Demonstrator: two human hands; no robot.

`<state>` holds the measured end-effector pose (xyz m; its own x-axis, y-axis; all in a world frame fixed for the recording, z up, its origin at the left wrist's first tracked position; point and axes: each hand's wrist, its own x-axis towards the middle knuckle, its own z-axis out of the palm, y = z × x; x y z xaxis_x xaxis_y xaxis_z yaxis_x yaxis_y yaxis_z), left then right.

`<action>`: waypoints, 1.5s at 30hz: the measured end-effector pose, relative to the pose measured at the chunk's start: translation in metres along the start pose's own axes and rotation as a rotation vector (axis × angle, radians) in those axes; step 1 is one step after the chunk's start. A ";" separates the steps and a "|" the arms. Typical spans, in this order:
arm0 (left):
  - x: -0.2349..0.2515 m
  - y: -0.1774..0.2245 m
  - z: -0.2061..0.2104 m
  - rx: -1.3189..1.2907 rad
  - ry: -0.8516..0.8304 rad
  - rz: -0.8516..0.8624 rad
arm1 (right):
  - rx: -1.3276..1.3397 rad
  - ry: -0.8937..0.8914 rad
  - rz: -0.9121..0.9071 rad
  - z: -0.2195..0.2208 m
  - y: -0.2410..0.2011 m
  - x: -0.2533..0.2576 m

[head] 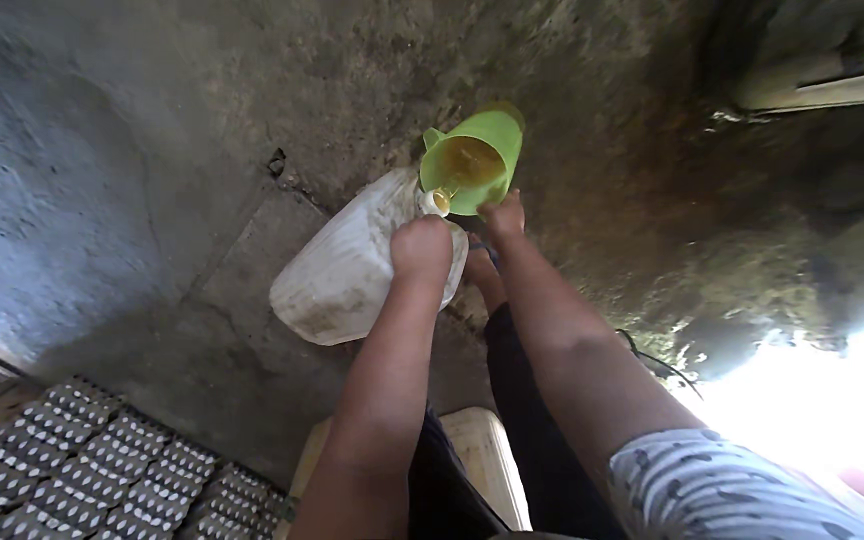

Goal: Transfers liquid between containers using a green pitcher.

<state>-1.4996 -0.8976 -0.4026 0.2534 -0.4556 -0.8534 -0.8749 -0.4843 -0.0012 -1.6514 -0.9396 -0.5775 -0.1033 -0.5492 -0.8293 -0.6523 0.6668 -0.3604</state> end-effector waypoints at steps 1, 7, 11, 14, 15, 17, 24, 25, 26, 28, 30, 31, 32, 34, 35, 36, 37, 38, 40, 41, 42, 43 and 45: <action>0.001 0.000 0.000 0.000 -0.005 -0.001 | 0.016 0.001 0.005 0.000 0.001 0.001; 0.001 0.002 -0.003 0.008 -0.014 0.003 | 0.006 -0.019 0.039 -0.002 0.000 0.003; 0.002 0.004 -0.001 0.011 -0.003 0.006 | 0.047 -0.017 0.034 -0.001 0.003 0.006; 0.002 0.004 -0.001 -0.007 -0.002 -0.002 | 0.080 -0.026 0.039 -0.002 0.003 0.006; 0.002 0.004 -0.002 -0.008 -0.004 -0.002 | 0.088 -0.031 0.042 -0.002 0.004 0.007; 0.002 0.005 -0.002 -0.001 -0.010 0.001 | 0.086 -0.031 0.047 -0.001 0.006 0.009; 0.002 0.006 0.000 0.026 -0.014 0.016 | 0.029 -0.037 0.061 -0.001 0.011 0.014; 0.002 0.007 0.001 0.025 -0.012 0.015 | 0.030 -0.039 0.067 -0.002 0.010 0.013; 0.002 0.007 0.002 0.022 -0.012 0.013 | 0.040 -0.048 0.072 -0.003 0.010 0.011; 0.001 0.007 0.001 -0.003 -0.021 0.011 | 0.051 -0.058 0.077 -0.004 0.011 0.011; 0.001 0.007 0.002 -0.010 -0.017 0.014 | 0.062 -0.069 0.085 -0.003 0.015 0.014; 0.001 0.007 0.003 -0.005 -0.012 0.016 | 0.066 -0.076 0.086 -0.003 0.016 0.016; 0.001 0.007 0.004 0.003 -0.002 0.019 | 0.069 -0.082 0.087 -0.003 0.017 0.017; 0.002 0.007 0.005 0.009 0.000 0.019 | 0.073 -0.083 0.093 -0.003 0.018 0.017; 0.001 0.007 0.005 0.009 -0.003 0.021 | 0.067 -0.089 0.099 -0.003 0.018 0.018; 0.001 0.006 0.004 0.007 -0.001 0.024 | 0.063 -0.094 0.106 -0.003 0.018 0.018; 0.000 0.006 0.004 0.006 -0.003 0.027 | 0.059 -0.097 0.114 -0.002 0.018 0.018; 0.000 0.005 0.003 0.007 -0.006 0.029 | 0.069 -0.107 0.122 -0.002 0.017 0.018; -0.001 0.005 0.001 0.002 -0.022 0.025 | 0.094 -0.120 0.132 -0.003 0.016 0.018; -0.001 0.005 0.000 0.002 -0.030 0.024 | 0.104 -0.129 0.134 -0.003 0.016 0.018; -0.001 0.004 0.001 0.004 -0.031 0.026 | 0.107 -0.135 0.129 -0.003 0.016 0.019; 0.000 0.004 0.002 0.007 -0.029 0.026 | 0.110 -0.139 0.131 -0.004 0.015 0.019; 0.000 0.005 0.003 0.017 -0.017 0.023 | 0.106 -0.143 0.146 -0.004 0.013 0.018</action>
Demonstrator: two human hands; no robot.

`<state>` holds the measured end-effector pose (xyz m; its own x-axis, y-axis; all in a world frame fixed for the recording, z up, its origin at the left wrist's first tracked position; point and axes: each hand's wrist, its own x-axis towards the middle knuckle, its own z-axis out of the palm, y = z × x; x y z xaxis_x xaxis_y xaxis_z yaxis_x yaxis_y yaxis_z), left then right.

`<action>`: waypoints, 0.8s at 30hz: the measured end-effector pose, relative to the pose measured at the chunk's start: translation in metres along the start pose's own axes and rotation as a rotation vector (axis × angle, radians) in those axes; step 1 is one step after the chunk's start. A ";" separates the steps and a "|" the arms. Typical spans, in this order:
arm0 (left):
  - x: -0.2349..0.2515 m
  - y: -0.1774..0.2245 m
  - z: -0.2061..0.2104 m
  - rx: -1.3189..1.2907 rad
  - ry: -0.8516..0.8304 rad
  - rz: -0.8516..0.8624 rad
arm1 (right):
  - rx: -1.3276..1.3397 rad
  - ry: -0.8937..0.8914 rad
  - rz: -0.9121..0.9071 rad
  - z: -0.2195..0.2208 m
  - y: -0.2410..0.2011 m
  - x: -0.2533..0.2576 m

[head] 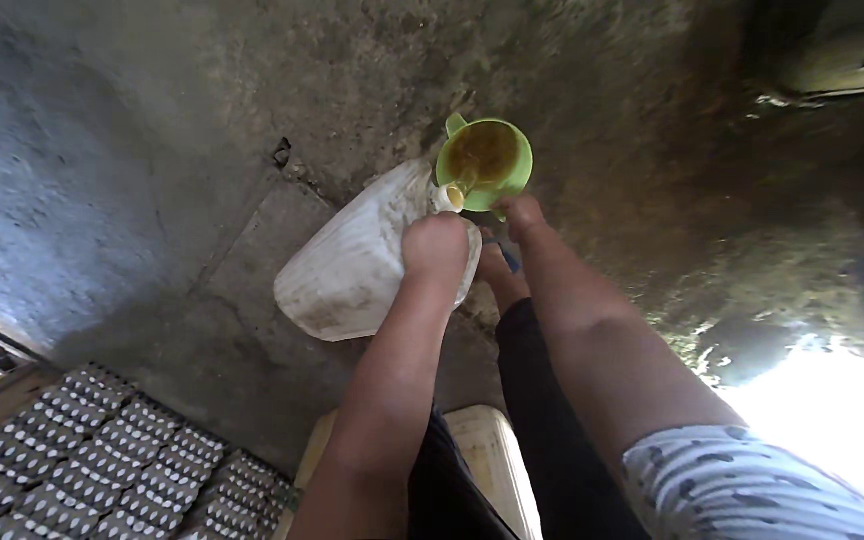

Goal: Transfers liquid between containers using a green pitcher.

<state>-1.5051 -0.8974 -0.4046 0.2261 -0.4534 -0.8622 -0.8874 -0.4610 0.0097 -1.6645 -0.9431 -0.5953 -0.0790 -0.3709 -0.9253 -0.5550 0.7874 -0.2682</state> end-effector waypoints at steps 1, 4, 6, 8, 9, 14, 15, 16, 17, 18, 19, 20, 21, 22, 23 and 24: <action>0.000 0.000 0.001 0.003 0.009 -0.002 | -0.003 0.001 0.005 0.000 0.000 0.001; 0.001 0.000 -0.001 -0.001 0.005 0.002 | -0.014 0.002 0.012 0.001 0.003 0.009; 0.001 0.000 -0.001 -0.005 0.009 0.005 | -0.025 -0.005 0.007 0.002 0.006 0.012; 0.001 0.001 0.000 -0.007 0.011 0.006 | -0.033 -0.008 0.007 0.001 0.007 0.013; 0.002 0.001 0.000 -0.005 0.013 0.009 | -0.033 -0.014 0.012 0.001 0.008 0.012; 0.002 -0.001 0.001 -0.002 0.025 0.026 | 0.056 -0.013 -0.003 0.000 0.011 0.014; 0.002 -0.001 0.001 0.001 0.027 0.030 | 0.056 -0.014 -0.010 -0.001 0.012 0.014; 0.001 -0.001 0.001 0.000 0.027 0.033 | 0.045 -0.016 -0.014 -0.001 0.013 0.014; 0.001 -0.001 0.000 -0.003 0.023 0.032 | 0.026 -0.019 -0.013 -0.002 0.012 0.014; 0.002 0.000 0.000 -0.005 0.018 0.028 | -0.004 -0.027 -0.009 -0.003 0.011 0.014; 0.002 0.000 0.000 -0.009 0.012 0.024 | -0.026 -0.033 -0.003 -0.003 0.010 0.014; 0.002 0.000 -0.001 -0.013 0.001 0.018 | -0.044 -0.033 0.004 -0.003 0.009 0.015; 0.001 0.001 -0.002 -0.019 -0.005 0.016 | -0.054 -0.028 0.009 -0.003 0.008 0.017; 0.001 0.001 -0.003 -0.023 -0.009 0.015 | -0.069 -0.031 0.013 -0.003 0.007 0.018; 0.001 0.001 -0.003 -0.024 -0.012 0.015 | -0.093 -0.040 0.020 -0.003 0.006 0.018; 0.001 0.001 -0.004 -0.022 -0.018 0.015 | -0.114 -0.044 0.031 -0.004 0.003 0.017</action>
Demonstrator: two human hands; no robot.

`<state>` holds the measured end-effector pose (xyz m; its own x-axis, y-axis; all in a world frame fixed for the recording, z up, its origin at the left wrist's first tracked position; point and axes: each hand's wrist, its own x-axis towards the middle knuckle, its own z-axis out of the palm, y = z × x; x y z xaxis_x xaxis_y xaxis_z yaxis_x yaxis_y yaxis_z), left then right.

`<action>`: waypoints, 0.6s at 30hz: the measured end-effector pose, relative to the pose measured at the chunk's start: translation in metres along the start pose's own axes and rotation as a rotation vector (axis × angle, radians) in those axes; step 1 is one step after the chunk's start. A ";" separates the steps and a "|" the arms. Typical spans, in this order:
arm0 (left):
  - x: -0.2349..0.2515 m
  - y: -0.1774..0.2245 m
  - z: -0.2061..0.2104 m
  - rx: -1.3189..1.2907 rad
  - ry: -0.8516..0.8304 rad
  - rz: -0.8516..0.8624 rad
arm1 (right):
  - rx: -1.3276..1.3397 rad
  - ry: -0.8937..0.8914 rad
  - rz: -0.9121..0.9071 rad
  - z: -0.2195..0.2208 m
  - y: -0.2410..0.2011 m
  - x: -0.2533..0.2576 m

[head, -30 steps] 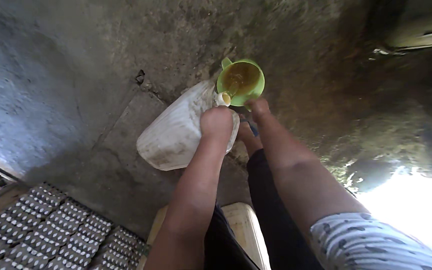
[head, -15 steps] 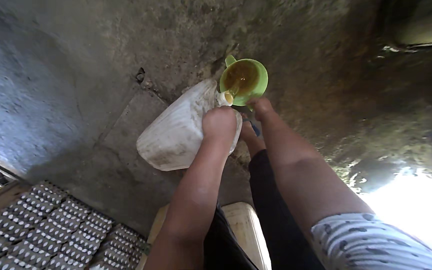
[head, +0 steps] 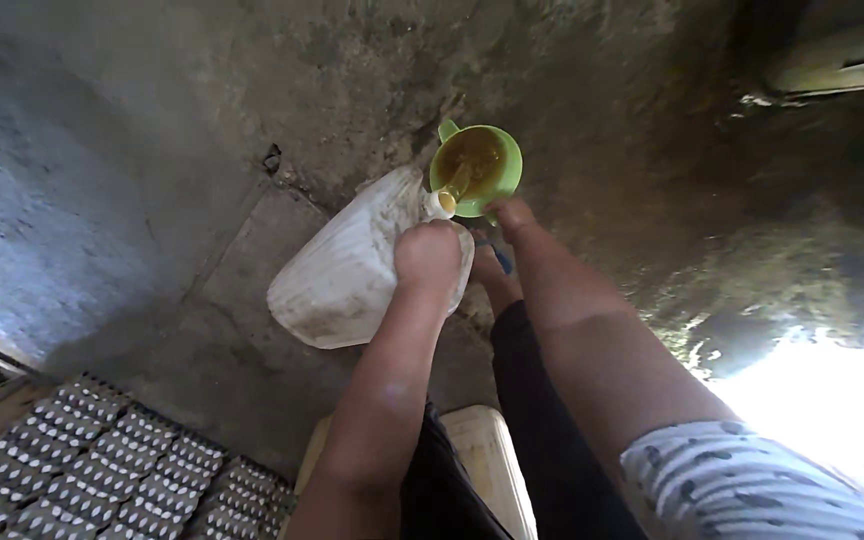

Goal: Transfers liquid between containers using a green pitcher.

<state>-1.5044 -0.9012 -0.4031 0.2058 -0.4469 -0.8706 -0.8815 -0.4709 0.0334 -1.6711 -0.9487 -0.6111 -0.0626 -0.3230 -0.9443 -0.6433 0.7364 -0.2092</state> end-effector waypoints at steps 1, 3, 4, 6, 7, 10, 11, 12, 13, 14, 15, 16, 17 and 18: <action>0.000 0.000 0.000 0.003 -0.004 -0.002 | -0.016 0.000 0.011 0.000 -0.003 -0.002; 0.001 0.000 0.000 0.016 0.003 -0.004 | -0.030 0.007 0.018 0.000 -0.007 -0.006; 0.001 0.000 0.000 0.018 0.005 -0.004 | -0.037 0.008 0.017 0.000 -0.008 -0.007; 0.002 0.000 0.002 0.019 0.019 -0.006 | -0.047 0.003 0.016 -0.001 -0.010 -0.008; 0.002 0.000 0.003 0.021 0.023 -0.007 | -0.050 0.007 0.020 -0.001 -0.009 -0.007; 0.002 0.001 0.004 0.025 0.029 -0.015 | -0.052 0.015 0.029 0.000 -0.006 -0.005; 0.002 0.001 0.004 0.028 0.034 -0.018 | -0.043 0.012 0.027 0.000 -0.005 -0.003; 0.003 0.001 0.005 0.029 0.036 -0.022 | -0.032 0.012 0.023 0.000 -0.004 -0.001; 0.003 0.001 0.005 0.029 0.036 -0.024 | -0.031 0.018 0.021 0.000 -0.004 -0.001; 0.003 0.001 0.005 0.030 0.031 -0.027 | -0.035 0.019 0.021 -0.001 -0.004 -0.001; 0.003 0.002 0.005 0.034 0.029 -0.028 | -0.036 0.014 0.025 -0.001 -0.005 0.000; 0.003 0.002 0.005 0.037 0.030 -0.028 | -0.036 0.010 0.025 -0.002 -0.006 0.000; 0.003 0.002 0.005 0.037 0.036 -0.027 | -0.040 0.009 0.020 -0.003 -0.007 -0.001; 0.003 0.001 0.005 0.029 0.040 -0.026 | -0.046 0.006 0.010 -0.003 -0.009 -0.004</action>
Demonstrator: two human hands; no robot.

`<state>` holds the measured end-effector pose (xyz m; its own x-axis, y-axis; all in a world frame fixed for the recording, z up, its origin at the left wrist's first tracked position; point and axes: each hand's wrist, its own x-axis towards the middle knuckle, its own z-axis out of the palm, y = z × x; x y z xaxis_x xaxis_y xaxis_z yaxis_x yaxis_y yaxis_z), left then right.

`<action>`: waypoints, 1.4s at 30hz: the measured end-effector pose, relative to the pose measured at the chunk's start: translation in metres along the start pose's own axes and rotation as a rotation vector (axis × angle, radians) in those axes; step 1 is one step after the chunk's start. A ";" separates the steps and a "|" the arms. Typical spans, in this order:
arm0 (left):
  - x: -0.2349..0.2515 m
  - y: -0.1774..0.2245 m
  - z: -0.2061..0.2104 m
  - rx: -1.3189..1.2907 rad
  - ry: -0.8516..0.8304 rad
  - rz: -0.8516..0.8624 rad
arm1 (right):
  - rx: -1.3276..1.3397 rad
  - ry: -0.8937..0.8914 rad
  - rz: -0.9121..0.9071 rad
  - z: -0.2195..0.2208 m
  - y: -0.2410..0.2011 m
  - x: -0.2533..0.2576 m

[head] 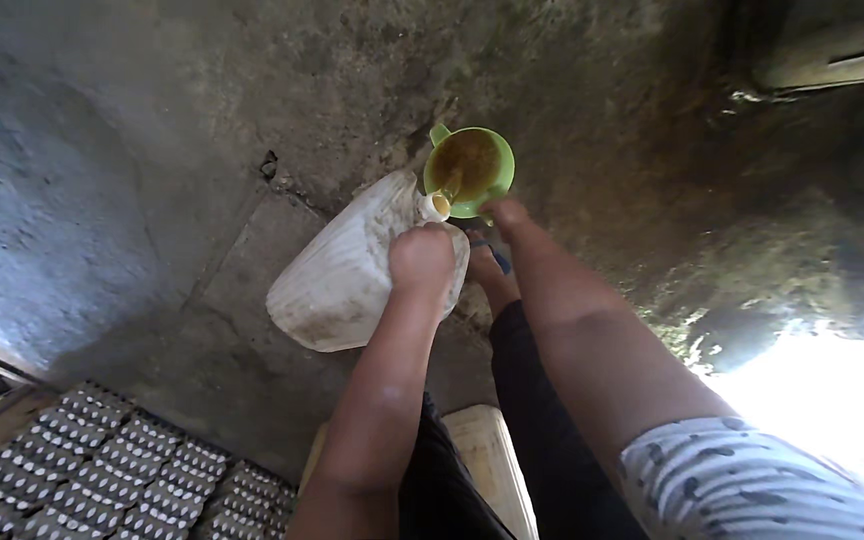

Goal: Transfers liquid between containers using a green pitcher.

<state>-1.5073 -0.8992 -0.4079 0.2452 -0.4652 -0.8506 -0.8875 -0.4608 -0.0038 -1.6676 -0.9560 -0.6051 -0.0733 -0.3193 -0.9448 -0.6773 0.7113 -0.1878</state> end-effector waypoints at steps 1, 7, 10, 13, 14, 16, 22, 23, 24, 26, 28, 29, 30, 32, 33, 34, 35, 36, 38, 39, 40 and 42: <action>0.000 0.000 0.000 -0.015 0.001 0.002 | -0.005 -0.002 -0.014 -0.001 -0.002 -0.003; 0.001 0.000 -0.002 -0.007 -0.020 -0.005 | -0.037 -0.007 -0.014 -0.002 -0.004 -0.001; 0.001 0.001 -0.001 -0.001 -0.020 0.000 | -0.044 -0.004 -0.019 -0.003 -0.005 -0.003; 0.001 0.000 0.000 -0.002 -0.008 0.001 | -0.038 0.008 -0.008 -0.002 -0.006 -0.005; 0.001 0.000 -0.001 0.001 -0.008 0.000 | -0.043 0.007 0.000 -0.001 -0.006 -0.005; 0.001 0.001 -0.001 0.007 -0.017 -0.006 | -0.051 0.008 0.011 -0.001 -0.006 -0.005; 0.002 0.001 -0.003 0.009 -0.038 -0.011 | -0.070 0.010 0.032 0.000 -0.003 0.000; 0.002 0.002 -0.003 0.008 -0.041 -0.018 | -0.078 0.010 0.036 0.000 -0.004 0.001; 0.002 0.002 -0.003 0.008 -0.038 -0.023 | -0.088 0.008 0.040 0.000 -0.004 0.001; 0.002 0.002 -0.002 0.010 -0.021 -0.026 | -0.099 0.008 0.036 0.000 -0.005 -0.001; 0.002 0.002 -0.001 0.007 -0.018 -0.025 | -0.121 0.007 0.030 0.000 -0.006 -0.001; 0.002 0.002 0.000 0.004 -0.014 -0.024 | -0.133 0.001 0.030 0.000 -0.007 -0.002; 0.002 0.002 0.000 0.001 -0.015 -0.022 | -0.136 0.001 0.031 0.000 -0.007 -0.003; 0.003 0.001 -0.001 -0.005 -0.018 -0.016 | -0.136 0.001 0.040 -0.001 -0.011 -0.007; 0.003 0.001 -0.001 -0.006 -0.016 -0.016 | -0.139 -0.002 0.045 -0.001 -0.012 -0.008; 0.002 0.001 0.000 -0.009 -0.012 -0.017 | -0.143 -0.001 0.046 -0.001 -0.012 -0.008; 0.002 0.001 0.000 -0.009 -0.007 -0.018 | -0.144 0.002 0.043 -0.001 -0.012 -0.007; 0.003 0.001 0.000 -0.007 -0.004 -0.017 | -0.141 0.000 0.037 -0.001 -0.011 -0.005; 0.003 0.001 0.000 -0.009 -0.010 -0.016 | -0.136 -0.005 0.027 0.000 -0.008 -0.001; 0.003 0.001 0.000 -0.012 -0.016 -0.017 | -0.123 -0.006 0.020 0.000 -0.006 -0.001; 0.002 0.001 -0.001 -0.016 -0.017 -0.017 | -0.094 -0.002 0.011 0.001 -0.004 -0.001; 0.001 0.002 -0.001 -0.024 -0.014 -0.019 | -0.004 0.013 -0.015 0.001 -0.002 -0.001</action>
<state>-1.5081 -0.9015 -0.4083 0.2565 -0.4451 -0.8580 -0.8728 -0.4880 -0.0077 -1.6660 -0.9565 -0.6044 -0.0721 -0.3382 -0.9383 -0.6816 0.7035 -0.2012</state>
